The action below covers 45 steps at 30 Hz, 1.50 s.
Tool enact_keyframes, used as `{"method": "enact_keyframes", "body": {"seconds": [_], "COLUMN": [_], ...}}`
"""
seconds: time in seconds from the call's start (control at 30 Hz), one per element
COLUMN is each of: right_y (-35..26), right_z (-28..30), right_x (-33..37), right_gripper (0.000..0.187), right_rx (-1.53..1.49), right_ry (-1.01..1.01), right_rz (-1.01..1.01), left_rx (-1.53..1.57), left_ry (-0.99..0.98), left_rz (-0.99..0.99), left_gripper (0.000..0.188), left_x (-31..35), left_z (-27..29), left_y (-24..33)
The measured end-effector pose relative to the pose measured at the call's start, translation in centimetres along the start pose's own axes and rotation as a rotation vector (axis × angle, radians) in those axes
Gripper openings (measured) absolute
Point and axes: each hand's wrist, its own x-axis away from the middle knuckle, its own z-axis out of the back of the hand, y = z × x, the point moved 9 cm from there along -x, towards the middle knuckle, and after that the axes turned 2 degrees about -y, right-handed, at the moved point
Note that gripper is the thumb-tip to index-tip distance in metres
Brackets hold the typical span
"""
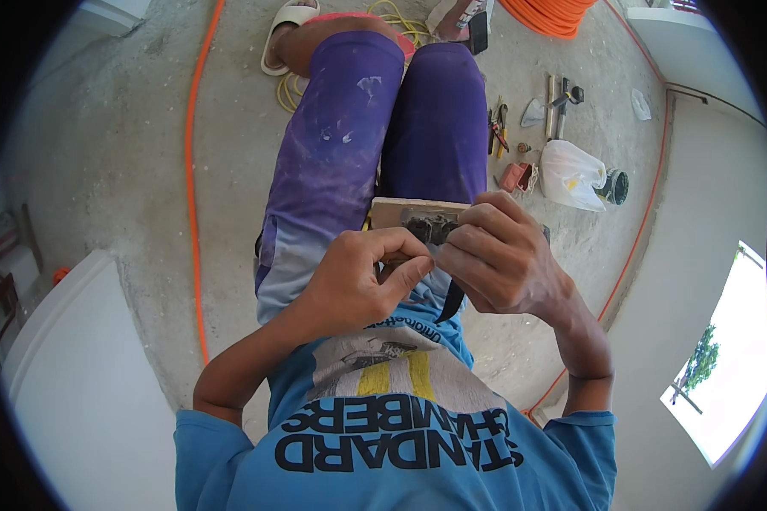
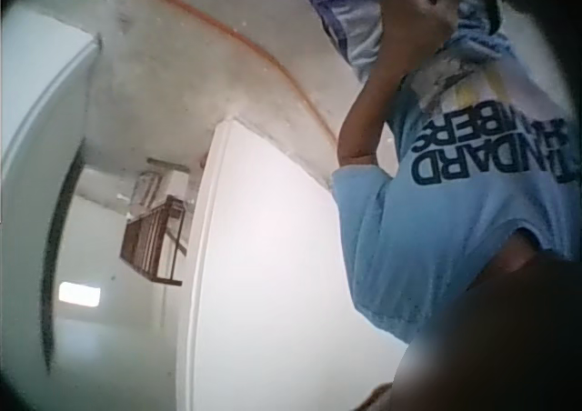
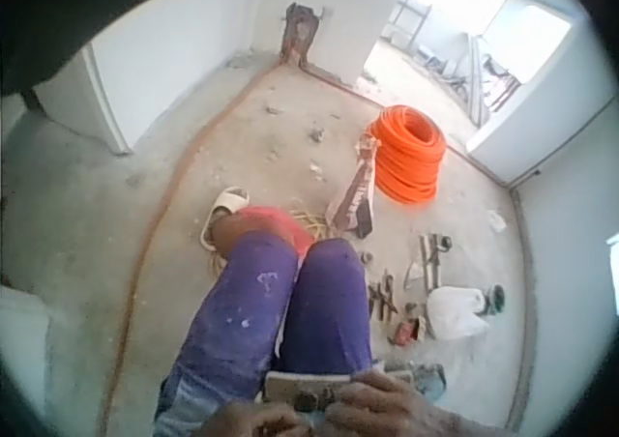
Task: Assembling an electrical outlet and switch onto a wooden block using a screwdriver and pliers.
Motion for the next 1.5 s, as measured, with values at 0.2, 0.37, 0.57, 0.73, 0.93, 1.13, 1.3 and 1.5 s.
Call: {"method": "enact_keyframes", "body": {"seconds": [0.2, 0.37, 0.57, 0.73, 0.93, 1.13, 1.3, 1.5], "right_y": [4.0, 2.8, -2.6, -2.1, 2.9, -1.3, -4.2, -1.2], "right_z": [-3.0, 1.0, -0.9, -2.0, -3.1, 0.4, -0.6, -2.0], "right_x": [3.2, 2.1, 2.9, 1.8, 5.4, 2.8, 2.5, 0.7], "right_gripper": [0.004, 0.023, 0.038, 0.009, 0.017, 0.039, 0.026, 0.013], "right_rx": [-0.821, -0.215, 0.247, -0.094, -0.939, 0.044, 0.352, -0.3], "right_ry": [-0.315, 0.057, 0.08, 0.01, -0.05, 0.194, 0.146, 0.043], "right_rz": [-0.624, -0.27, 0.276, -0.037, -0.828, -0.085, 0.33, -0.145], "left_rx": [-0.203, -0.039, -0.088, -0.367, -0.579, -0.065, -0.027, -0.555], "left_ry": [-0.033, -0.03, -0.138, -0.138, -0.087, -0.109, -0.249, -0.164], "left_rz": [-0.106, 0.016, -0.014, -0.314, -0.504, 0.07, 0.043, -0.475], "left_gripper": [0.016, 0.017, 0.016, 0.009, 0.01, 0.016, 0.016, 0.015], "left_x": [0.5, 0.3, 0.0, 0.6, 2.0, 1.3, 1.1, 2.0], "left_z": [0.0, 0.8, 0.0, -0.6, -0.8, 1.4, 0.3, -0.3], "left_y": [1.4, 0.3, 0.7, 2.7, 4.1, 0.6, 1.0, 4.5]}}
